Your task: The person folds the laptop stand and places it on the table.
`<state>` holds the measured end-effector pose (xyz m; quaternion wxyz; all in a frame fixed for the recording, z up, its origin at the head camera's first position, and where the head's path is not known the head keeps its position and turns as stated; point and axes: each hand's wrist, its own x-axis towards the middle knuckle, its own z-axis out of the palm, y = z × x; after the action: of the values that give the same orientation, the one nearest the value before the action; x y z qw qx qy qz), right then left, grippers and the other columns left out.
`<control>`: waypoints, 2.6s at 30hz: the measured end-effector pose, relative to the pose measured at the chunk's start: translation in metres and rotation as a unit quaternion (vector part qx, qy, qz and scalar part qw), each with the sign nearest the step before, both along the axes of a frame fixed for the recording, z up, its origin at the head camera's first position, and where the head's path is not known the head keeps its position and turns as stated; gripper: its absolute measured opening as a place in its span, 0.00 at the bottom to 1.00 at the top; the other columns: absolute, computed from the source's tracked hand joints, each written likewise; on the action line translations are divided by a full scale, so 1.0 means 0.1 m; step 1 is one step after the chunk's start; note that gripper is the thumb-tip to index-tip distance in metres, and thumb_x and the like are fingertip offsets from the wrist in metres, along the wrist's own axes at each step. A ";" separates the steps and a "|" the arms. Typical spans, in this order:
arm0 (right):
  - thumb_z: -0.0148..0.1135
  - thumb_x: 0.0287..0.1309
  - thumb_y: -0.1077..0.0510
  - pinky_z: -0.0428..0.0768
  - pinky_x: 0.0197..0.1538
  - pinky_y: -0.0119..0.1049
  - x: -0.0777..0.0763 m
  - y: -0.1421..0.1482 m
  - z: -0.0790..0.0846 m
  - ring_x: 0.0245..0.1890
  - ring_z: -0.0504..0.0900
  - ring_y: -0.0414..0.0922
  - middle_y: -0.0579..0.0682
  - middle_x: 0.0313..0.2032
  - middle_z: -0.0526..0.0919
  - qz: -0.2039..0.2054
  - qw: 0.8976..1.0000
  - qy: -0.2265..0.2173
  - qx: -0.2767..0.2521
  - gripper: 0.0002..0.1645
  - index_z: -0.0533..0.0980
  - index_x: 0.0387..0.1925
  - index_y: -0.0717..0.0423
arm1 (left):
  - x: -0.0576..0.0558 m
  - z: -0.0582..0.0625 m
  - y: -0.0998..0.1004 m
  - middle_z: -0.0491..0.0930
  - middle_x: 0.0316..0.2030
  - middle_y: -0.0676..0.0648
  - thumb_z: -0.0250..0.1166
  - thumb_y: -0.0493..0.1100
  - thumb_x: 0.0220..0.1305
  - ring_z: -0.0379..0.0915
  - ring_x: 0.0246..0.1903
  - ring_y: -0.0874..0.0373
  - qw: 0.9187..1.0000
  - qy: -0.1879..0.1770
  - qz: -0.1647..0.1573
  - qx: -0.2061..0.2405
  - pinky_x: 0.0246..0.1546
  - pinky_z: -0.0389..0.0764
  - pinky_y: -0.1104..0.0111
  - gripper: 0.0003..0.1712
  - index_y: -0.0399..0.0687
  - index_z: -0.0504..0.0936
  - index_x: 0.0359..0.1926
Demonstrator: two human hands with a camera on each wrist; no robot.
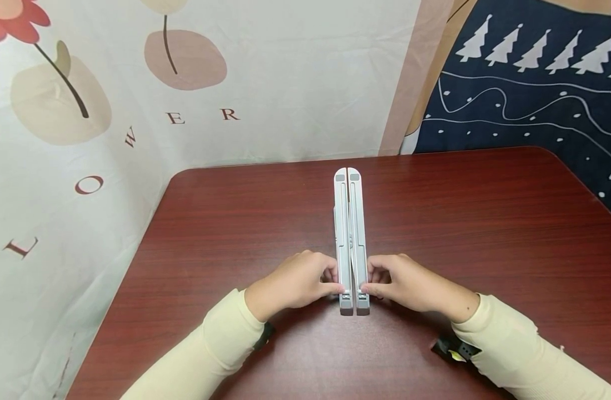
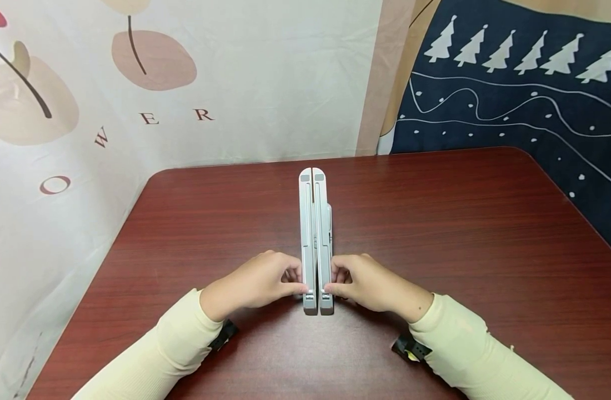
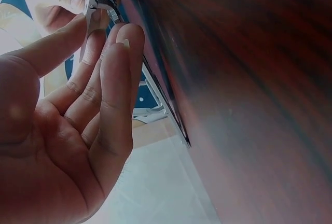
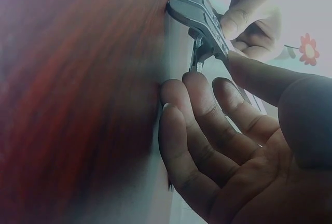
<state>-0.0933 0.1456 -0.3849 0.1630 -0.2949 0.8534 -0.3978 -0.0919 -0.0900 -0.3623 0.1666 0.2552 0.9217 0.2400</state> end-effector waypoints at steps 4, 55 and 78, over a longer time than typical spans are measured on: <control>0.70 0.59 0.57 0.76 0.27 0.29 0.00 -0.01 0.01 0.22 0.74 0.31 0.38 0.22 0.79 -0.001 1.000 0.005 0.004 0.11 0.74 0.27 0.49 | 0.00 0.00 0.00 0.81 0.21 0.65 0.72 0.52 0.60 0.73 0.23 0.71 1.000 -0.001 -0.001 0.002 0.28 0.73 0.72 0.12 0.60 0.80 0.23; 0.67 0.63 0.54 0.77 0.26 0.30 0.01 -0.02 0.01 0.21 0.75 0.31 0.39 0.23 0.79 0.012 1.000 0.005 0.000 0.10 0.74 0.30 0.50 | 0.03 0.04 -0.01 0.71 0.14 0.64 0.68 0.58 0.62 0.66 0.18 0.67 0.997 0.069 -0.003 -0.038 0.22 0.68 0.68 0.19 0.64 0.75 0.18; 0.65 0.65 0.55 0.77 0.27 0.29 0.00 0.01 0.05 0.22 0.75 0.30 0.39 0.22 0.79 0.044 0.999 -0.001 0.009 0.07 0.75 0.32 0.50 | -0.02 0.09 0.11 0.61 0.10 0.60 0.61 0.65 0.66 0.62 0.15 0.62 0.990 0.104 0.058 -0.069 0.17 0.64 0.66 0.29 0.60 0.70 0.12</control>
<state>-0.0931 0.1470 -0.3795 0.1842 -0.3298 0.8431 -0.3828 -0.0942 -0.0788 -0.3535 0.0729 0.2131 0.9615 0.1573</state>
